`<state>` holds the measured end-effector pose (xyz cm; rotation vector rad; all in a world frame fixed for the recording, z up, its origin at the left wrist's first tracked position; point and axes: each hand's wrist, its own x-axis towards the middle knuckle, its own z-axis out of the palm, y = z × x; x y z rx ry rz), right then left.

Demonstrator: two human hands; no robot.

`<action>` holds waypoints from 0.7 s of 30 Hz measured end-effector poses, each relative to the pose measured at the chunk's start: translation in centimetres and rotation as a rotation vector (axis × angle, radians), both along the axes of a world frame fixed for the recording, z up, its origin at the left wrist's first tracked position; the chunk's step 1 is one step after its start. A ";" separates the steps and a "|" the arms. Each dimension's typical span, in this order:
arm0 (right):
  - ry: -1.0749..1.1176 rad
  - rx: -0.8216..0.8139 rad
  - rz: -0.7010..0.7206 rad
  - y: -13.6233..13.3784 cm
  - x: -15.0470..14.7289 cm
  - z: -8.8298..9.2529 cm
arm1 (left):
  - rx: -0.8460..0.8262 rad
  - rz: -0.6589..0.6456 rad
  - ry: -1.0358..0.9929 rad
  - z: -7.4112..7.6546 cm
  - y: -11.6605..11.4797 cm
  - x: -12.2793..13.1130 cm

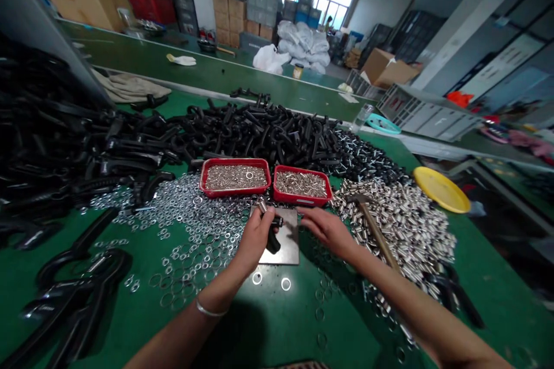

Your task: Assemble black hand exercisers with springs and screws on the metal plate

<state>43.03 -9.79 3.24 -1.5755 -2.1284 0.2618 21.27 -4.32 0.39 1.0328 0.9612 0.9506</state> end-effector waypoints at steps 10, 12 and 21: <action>-0.129 -0.070 -0.528 11.8 12.9 -2.4 | -0.033 -0.087 0.021 0.7 0.6 -0.6; -0.133 -0.079 -0.480 12.8 12.7 -2.9 | -0.059 -0.131 0.000 0.6 0.5 -0.6; -0.007 0.196 -0.629 5.6 10.9 0.6 | -0.229 -0.047 -0.247 0.6 1.0 -0.7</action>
